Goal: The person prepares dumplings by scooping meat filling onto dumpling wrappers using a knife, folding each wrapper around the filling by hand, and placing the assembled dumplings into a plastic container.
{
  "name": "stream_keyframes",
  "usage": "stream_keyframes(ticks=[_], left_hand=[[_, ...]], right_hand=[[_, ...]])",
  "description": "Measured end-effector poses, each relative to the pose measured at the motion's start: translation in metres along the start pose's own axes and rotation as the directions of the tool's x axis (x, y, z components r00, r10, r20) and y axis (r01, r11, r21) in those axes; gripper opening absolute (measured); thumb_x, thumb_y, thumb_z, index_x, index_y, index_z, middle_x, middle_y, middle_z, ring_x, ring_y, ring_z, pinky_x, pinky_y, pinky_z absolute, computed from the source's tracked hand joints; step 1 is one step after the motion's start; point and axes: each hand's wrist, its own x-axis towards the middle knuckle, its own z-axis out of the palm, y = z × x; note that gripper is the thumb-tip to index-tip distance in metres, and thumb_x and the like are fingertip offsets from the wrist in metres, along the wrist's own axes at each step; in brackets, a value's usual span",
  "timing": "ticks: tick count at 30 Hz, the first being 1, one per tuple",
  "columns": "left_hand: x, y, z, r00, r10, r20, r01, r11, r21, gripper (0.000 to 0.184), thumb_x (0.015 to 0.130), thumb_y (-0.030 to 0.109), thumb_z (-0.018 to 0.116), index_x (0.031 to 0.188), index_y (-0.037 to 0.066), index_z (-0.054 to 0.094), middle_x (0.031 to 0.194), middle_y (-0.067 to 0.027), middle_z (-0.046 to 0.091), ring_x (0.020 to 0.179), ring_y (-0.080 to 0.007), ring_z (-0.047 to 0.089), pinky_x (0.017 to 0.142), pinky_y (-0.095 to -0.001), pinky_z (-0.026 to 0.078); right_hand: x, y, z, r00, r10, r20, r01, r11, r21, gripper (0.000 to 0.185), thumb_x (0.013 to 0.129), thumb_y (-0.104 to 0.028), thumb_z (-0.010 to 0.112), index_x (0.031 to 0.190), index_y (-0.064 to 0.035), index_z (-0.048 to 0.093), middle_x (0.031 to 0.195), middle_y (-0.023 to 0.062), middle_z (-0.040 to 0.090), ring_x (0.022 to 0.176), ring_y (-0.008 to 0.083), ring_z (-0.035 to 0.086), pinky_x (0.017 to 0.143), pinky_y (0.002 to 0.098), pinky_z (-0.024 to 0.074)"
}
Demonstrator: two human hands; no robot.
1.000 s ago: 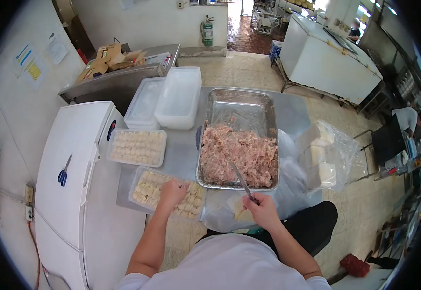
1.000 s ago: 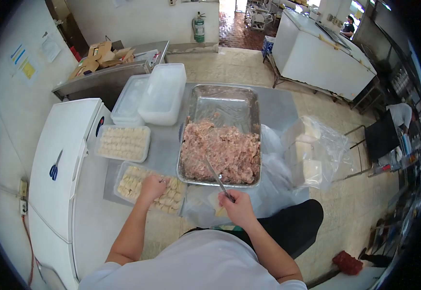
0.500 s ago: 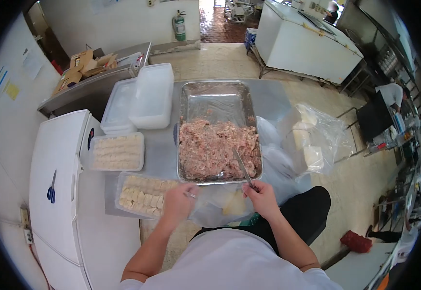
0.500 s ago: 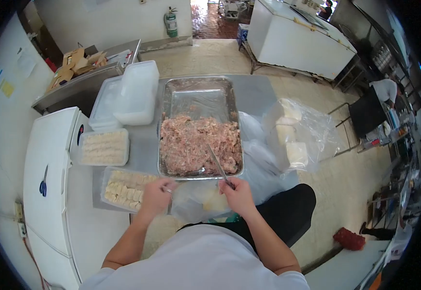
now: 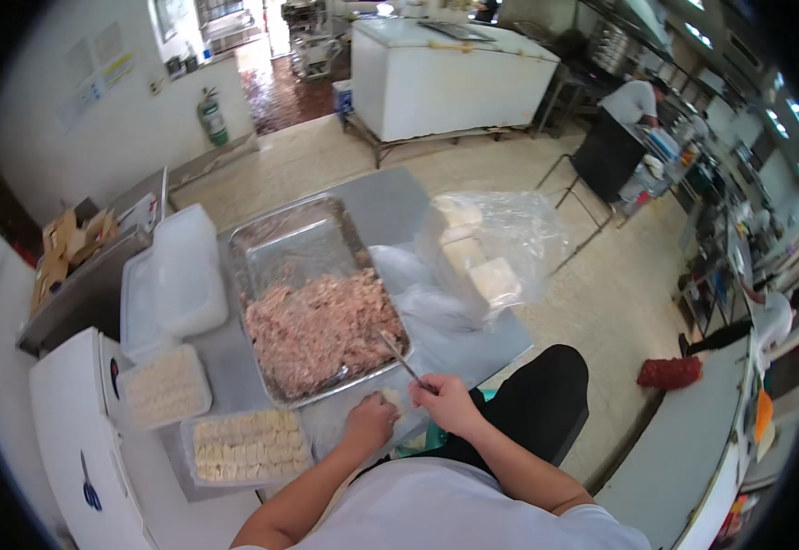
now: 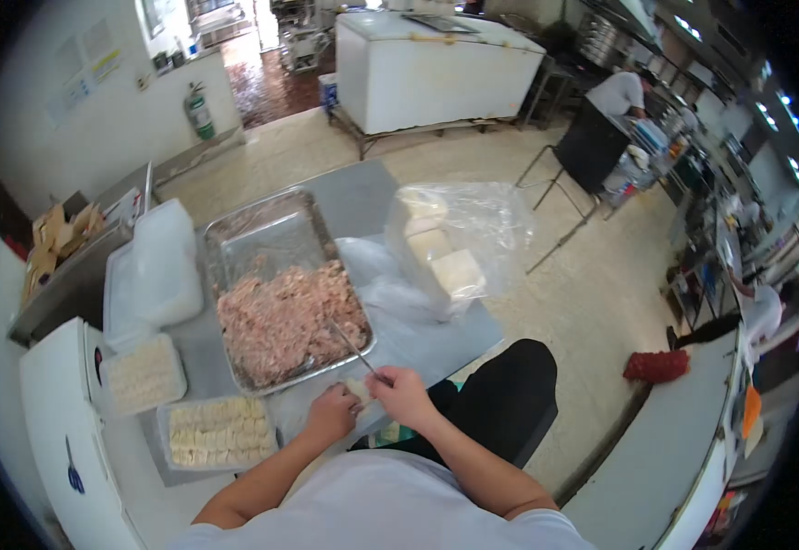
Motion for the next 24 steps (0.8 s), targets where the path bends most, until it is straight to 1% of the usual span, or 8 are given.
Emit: stream_keyframes(ticks=[2,5,9,13,16,20,22,24], left_hand=[[0.003,0.003,-0.009,0.999,-0.042,0.008,0.043,0.995,-0.086,0.013,0.078,0.021,0.078,0.088,0.012,0.075,0.093,-0.0115,0.063,0.09,-0.0318,0.065,0.075,-0.0446,0.054],[0.009,-0.001,-0.015,0.994,-0.088,0.059,0.099,0.968,-0.231,0.011,0.079,0.018,0.078,0.088,0.013,0.077,0.09,-0.0124,0.066,0.085,-0.0311,0.067,0.073,-0.0429,0.054],[0.009,-0.001,-0.019,0.964,-0.24,0.11,0.263,0.819,-0.51,0.009,0.086,0.015,0.074,0.091,0.008,0.076,0.094,-0.0115,0.07,0.087,-0.0253,0.069,0.076,-0.0396,0.054],[0.006,-0.017,-0.018,0.931,-0.352,0.094,0.26,0.462,-0.848,0.022,0.099,0.017,0.062,0.113,0.002,0.068,0.106,-0.0108,0.071,0.101,-0.022,0.068,0.088,-0.0389,0.053],[0.012,0.002,-0.045,0.904,-0.358,0.235,0.149,-0.252,-0.956,0.03,0.104,0.021,0.05,0.126,0.002,0.059,0.118,-0.0146,0.068,0.11,-0.0273,0.066,0.094,-0.0404,0.053],[0.013,0.022,-0.092,0.865,-0.36,0.351,0.125,-0.523,-0.843,0.035,0.106,0.028,0.047,0.126,0.0,0.057,0.123,-0.0133,0.067,0.114,-0.0279,0.065,0.102,-0.0449,0.051],[0.007,0.017,-0.095,0.83,-0.423,0.364,0.057,-0.584,-0.81,0.035,0.106,0.026,0.048,0.127,-0.001,0.057,0.124,-0.0127,0.067,0.115,-0.0283,0.065,0.106,-0.0449,0.049],[0.003,-0.001,-0.085,0.819,-0.456,0.348,0.081,-0.508,-0.858,0.036,0.105,0.026,0.051,0.128,0.0,0.057,0.126,-0.0123,0.067,0.116,-0.028,0.064,0.108,-0.0443,0.048]], right_hand=[[-0.001,0.014,-0.001,0.999,-0.001,-0.032,0.002,0.999,0.054,0.027,0.097,-0.024,0.065,0.09,0.0019,0.07,0.071,0.0031,0.065,0.066,0.0093,0.054,0.061,0.0293,0.0454],[-0.008,0.001,-0.01,0.998,0.057,-0.009,-0.057,0.998,0.021,0.022,0.095,-0.013,0.065,0.105,0.0053,0.071,0.081,0.0029,0.069,0.075,0.0084,0.06,0.07,0.0254,0.049],[-0.015,-0.003,-0.017,0.997,0.077,-0.019,-0.077,0.997,0.006,0.023,0.096,-0.017,0.065,0.106,0.0033,0.071,0.08,0.0019,0.068,0.074,0.0081,0.059,0.069,0.0256,0.0489],[-0.016,-0.003,-0.019,0.994,0.089,-0.059,-0.087,0.996,0.028,0.028,0.098,-0.025,0.064,0.099,0.0014,0.072,0.077,0.0015,0.067,0.071,0.0093,0.056,0.068,0.0276,0.0474],[-0.017,-0.019,-0.022,0.995,0.066,-0.071,-0.068,0.997,-0.027,0.037,0.1,-0.032,0.061,0.085,0.0008,0.07,0.073,0.0021,0.064,0.069,0.0112,0.054,0.067,0.0296,0.0457],[-0.004,-0.009,-0.022,0.999,0.012,-0.053,-0.015,0.999,-0.038,0.033,0.1,-0.031,0.06,0.097,-0.0006,0.071,0.074,0.0039,0.066,0.065,0.0112,0.054,0.061,0.0297,0.0454],[-0.001,-0.022,-0.028,0.999,0.01,-0.053,-0.013,0.998,-0.055,0.032,0.102,-0.029,0.058,0.098,-0.0002,0.072,0.076,0.0045,0.066,0.066,0.0123,0.055,0.063,0.0306,0.0463],[0.008,-0.025,-0.033,0.996,-0.059,-0.068,0.053,0.995,-0.083,0.03,0.102,-0.027,0.056,0.101,-0.0003,0.072,0.079,0.0064,0.068,0.069,0.0159,0.058,0.064,0.0327,0.0478]])
